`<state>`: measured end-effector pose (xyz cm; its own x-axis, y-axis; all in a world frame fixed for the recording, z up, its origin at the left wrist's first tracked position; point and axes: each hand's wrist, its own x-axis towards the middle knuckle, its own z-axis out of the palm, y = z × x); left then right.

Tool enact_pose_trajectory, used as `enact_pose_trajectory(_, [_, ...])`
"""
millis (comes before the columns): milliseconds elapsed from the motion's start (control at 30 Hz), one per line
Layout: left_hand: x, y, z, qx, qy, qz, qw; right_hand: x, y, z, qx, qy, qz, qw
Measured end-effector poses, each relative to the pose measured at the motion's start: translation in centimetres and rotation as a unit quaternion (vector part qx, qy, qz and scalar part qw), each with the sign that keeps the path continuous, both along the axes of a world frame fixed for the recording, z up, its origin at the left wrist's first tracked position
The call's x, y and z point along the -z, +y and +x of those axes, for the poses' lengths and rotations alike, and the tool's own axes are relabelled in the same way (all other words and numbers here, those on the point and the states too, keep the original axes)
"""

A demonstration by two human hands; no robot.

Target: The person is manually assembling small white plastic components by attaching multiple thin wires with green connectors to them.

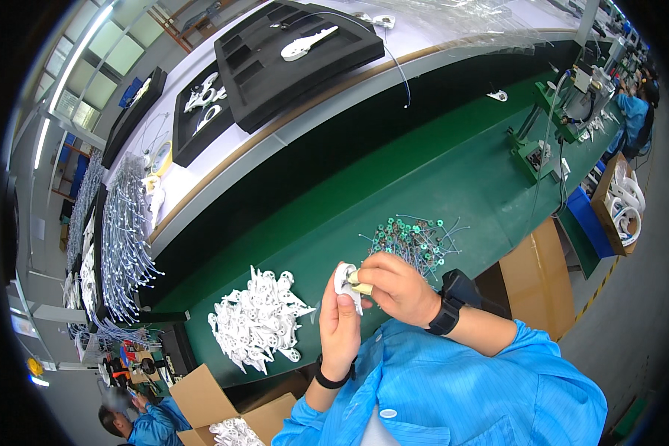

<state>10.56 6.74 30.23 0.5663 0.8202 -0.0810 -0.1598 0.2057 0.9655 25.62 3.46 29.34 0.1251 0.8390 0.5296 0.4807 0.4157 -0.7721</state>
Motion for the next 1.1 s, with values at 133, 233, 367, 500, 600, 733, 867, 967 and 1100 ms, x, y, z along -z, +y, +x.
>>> enact_pose_trajectory(133, [0.3,-0.2,0.2,-0.025,0.028,0.082,0.996,-1.1,0.0,-0.7,-0.001,0.113,-0.083,0.99])
enact_pose_trajectory(233, [0.9,-0.4,0.1,-0.038,0.057,0.135,0.988,-0.5,-0.3,-1.3,-0.017,0.219,-0.123,0.968])
enact_pose_trajectory(367, [0.9,-0.1,-0.3,-0.046,0.082,0.165,0.982,-0.4,-0.3,-1.8,-0.03,0.262,-0.119,0.957])
enact_pose_trajectory(500, [0.8,0.1,-0.4,-0.038,0.111,0.218,0.969,0.3,-0.2,-1.8,-0.032,0.336,-0.149,0.929])
enact_pose_trajectory(600, [0.9,0.2,-0.3,-0.038,0.114,0.218,0.968,-0.2,0.0,-1.8,-0.004,0.305,-0.155,0.939])
enact_pose_trajectory(733, [1.1,0.3,-0.2,-0.041,0.137,0.242,0.96,0.5,0.2,-2.1,0.018,0.301,-0.166,0.939])
enact_pose_trajectory(867, [2.0,0.3,0.0,-0.059,0.084,0.194,0.976,0.4,-0.2,-2.3,-0.017,0.329,-0.184,0.926])
enact_pose_trajectory(967, [2.2,0.0,0.4,-0.065,-0.022,0.085,0.994,0.2,-0.2,-2.3,-0.011,0.322,-0.181,0.929])
enact_pose_trajectory(1100, [2.2,0.1,0.6,-0.065,-0.041,0.056,0.995,-0.3,0.2,-2.1,0.01,0.309,-0.17,0.936])
